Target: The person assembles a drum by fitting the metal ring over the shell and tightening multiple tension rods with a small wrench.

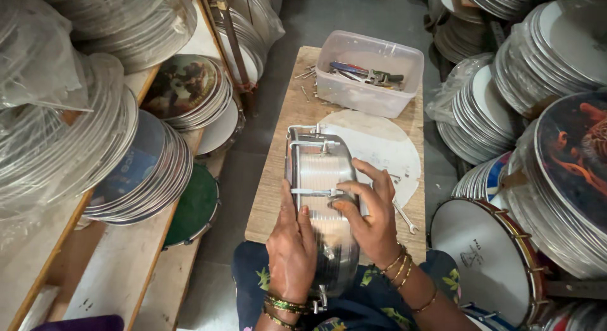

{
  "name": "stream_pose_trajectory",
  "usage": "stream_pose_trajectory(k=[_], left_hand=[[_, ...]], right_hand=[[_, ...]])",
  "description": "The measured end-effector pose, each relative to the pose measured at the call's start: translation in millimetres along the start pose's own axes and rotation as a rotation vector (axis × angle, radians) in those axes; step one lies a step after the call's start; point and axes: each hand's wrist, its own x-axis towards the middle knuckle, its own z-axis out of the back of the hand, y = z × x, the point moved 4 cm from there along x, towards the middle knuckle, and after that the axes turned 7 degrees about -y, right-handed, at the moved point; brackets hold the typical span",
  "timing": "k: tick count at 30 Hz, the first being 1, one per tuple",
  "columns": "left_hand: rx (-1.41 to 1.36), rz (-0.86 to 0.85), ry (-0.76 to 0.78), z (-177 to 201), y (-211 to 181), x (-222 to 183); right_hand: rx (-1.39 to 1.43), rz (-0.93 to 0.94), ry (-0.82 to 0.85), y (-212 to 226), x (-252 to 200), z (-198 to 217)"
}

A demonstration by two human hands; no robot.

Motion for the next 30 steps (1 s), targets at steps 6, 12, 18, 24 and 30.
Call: stream_pose_trajectory(k=[6, 12, 18, 24, 30], left_hand=[[0.008, 0.055, 0.013, -1, -1, -3], [-0.016, 0.028, -0.009, -2, -3, -1], [-0.024, 0.061, 0.026, -3, 2, 1], [-0.088, -0.141, 0.007, -2, 24, 11], [-0.165, -0.158, 0.000, 2, 35, -32]], right_hand=[[-0.116, 0.076, 0.016, 2, 2, 6], [-0.107, 0.059, 0.029, -2, 3, 3], [-0.076, -0.010, 0.021, -4, 6, 0], [0.010, -0.017, -0.051, -14, 20, -14], [0.415, -0.285, -0.049, -45, 34, -30]])
